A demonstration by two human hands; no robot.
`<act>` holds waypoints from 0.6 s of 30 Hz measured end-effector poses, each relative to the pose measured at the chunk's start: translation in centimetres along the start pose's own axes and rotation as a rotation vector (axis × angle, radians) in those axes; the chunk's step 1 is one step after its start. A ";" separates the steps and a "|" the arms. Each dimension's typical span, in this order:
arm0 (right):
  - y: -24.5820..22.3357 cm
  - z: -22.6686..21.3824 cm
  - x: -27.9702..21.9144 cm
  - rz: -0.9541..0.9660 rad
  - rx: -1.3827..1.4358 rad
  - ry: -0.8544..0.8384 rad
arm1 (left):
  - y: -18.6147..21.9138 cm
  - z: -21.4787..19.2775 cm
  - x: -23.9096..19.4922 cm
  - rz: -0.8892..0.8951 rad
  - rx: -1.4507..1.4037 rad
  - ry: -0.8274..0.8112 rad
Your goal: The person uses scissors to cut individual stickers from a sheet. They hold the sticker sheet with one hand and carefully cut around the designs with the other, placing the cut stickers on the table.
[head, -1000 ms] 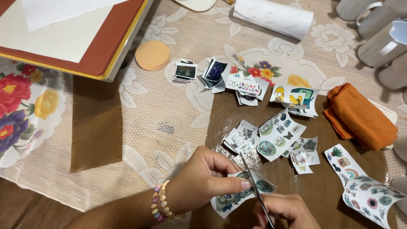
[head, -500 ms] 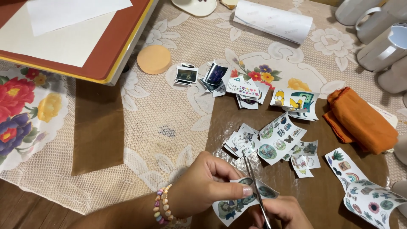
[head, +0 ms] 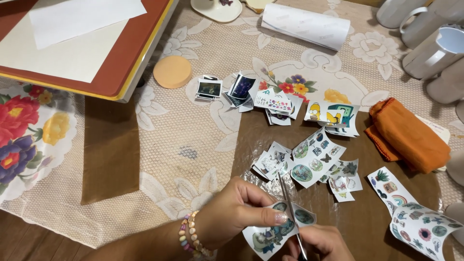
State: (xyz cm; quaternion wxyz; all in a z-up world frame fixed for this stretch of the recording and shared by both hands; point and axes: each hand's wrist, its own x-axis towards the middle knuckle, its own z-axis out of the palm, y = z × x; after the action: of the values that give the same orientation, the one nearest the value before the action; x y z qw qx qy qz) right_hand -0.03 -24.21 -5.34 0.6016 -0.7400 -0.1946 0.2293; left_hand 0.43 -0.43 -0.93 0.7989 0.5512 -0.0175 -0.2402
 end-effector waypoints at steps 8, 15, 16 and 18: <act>0.9 -0.3 -1.0 0.090 0.060 0.043 | -2.0 0.4 0.7 -0.051 -0.014 -0.027; 1.3 -0.7 -1.3 0.206 -0.036 0.194 | -2.3 0.2 1.7 -0.204 0.026 -0.029; 1.0 -0.7 -1.2 0.265 -0.040 0.202 | -1.7 0.1 1.7 -0.302 0.092 -0.049; 2.5 -0.8 -1.2 0.231 -0.041 0.185 | -2.1 -0.2 1.8 -0.298 0.077 -0.061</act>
State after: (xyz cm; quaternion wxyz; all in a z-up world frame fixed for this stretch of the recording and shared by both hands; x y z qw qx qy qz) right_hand -0.54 -26.10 -7.54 0.5714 -0.7875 -0.0566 0.2240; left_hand 1.28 -1.56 -3.29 0.7318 0.5705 0.0311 -0.3716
